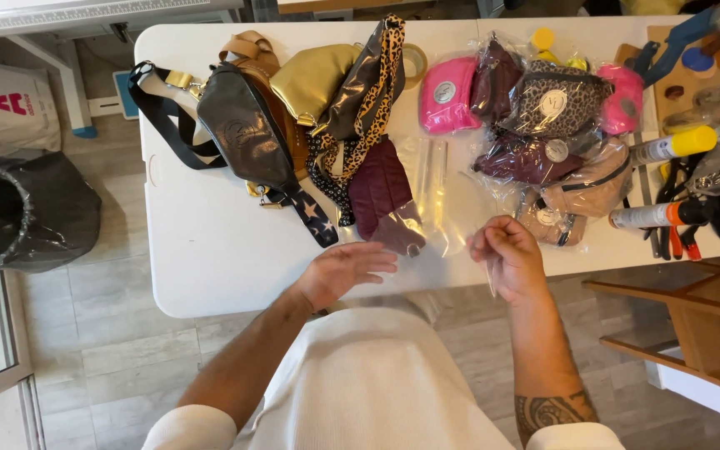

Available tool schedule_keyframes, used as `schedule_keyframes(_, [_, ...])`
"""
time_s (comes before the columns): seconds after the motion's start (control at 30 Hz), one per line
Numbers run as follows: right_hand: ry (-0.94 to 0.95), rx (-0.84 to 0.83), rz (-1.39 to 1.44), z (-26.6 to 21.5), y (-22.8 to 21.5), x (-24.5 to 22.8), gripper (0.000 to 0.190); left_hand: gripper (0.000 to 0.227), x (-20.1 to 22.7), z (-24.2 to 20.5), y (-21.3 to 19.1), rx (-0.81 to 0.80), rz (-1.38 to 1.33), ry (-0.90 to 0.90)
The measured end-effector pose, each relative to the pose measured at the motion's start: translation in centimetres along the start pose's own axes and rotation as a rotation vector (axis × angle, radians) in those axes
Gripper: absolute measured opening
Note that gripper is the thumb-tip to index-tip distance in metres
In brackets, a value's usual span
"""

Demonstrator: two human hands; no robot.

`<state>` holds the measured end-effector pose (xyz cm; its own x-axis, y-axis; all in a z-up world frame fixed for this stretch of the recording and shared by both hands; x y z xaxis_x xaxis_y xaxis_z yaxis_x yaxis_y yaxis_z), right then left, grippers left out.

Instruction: The person seals a leopard-print bag in a clear plastic bag using a pink handheld sealer. They then retrieve a maroon bag from a shelf, attach a star-patterned strap, and place the bag into a new plastic bag. Finally, they seal the second bag with the sealer.

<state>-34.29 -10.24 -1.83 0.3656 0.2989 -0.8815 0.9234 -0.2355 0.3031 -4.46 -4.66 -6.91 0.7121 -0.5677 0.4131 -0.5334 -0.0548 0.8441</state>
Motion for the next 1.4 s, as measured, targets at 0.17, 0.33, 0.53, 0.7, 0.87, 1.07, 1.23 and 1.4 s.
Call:
schedule_keyframes(0.17, [0.007,0.211,-0.048,1.7,-0.4,1.4,0.005,0.075,0.0,-1.1,2.4,-0.171,0.004,-0.030])
schedule_keyframes(0.33, [0.017,0.221,0.005,2.3,0.6,1.9,0.006,0.077,-3.6,0.0,-0.7,0.303,0.324,0.112])
schedule_keyframes(0.53, [0.013,0.028,-0.170,1.5,5.2,1.7,0.005,0.081,-5.8,3.3,-4.5,0.436,0.351,0.167])
schedule_keyframes(0.7, [0.141,-0.200,-0.077,-3.3,12.1,3.1,0.008,0.086,-5.5,5.3,-6.9,0.290,0.155,0.263])
schedule_keyframes(0.87, [0.139,-0.268,0.095,-3.3,13.1,0.0,0.010,0.098,-1.5,2.9,-0.9,0.080,-0.036,0.205])
schedule_keyframes(1.07, [-0.051,-0.098,-0.055,2.5,7.0,-2.8,0.007,0.049,-3.5,2.7,-11.4,0.191,-0.060,0.229])
schedule_keyframes(1.23, [-0.102,0.038,-0.104,7.6,4.1,-0.6,0.010,0.042,0.2,0.7,-10.4,0.322,0.097,0.285])
schedule_keyframes(1.4, [-0.641,0.200,-0.807,3.7,10.2,-0.5,0.039,0.032,4.6,-0.2,-9.3,0.475,0.248,0.462])
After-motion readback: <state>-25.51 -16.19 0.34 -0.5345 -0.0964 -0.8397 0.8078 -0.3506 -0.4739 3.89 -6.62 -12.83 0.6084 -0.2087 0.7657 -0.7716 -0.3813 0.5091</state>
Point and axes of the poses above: each hand's wrist, its own z-axis towards the middle knuckle, its own y-axis out of the palm, x = y × z, the point moved 5 cm from there along z, towards the middle knuckle, and after that the axes turned 11 degrees about x, right-handed, at the moved point
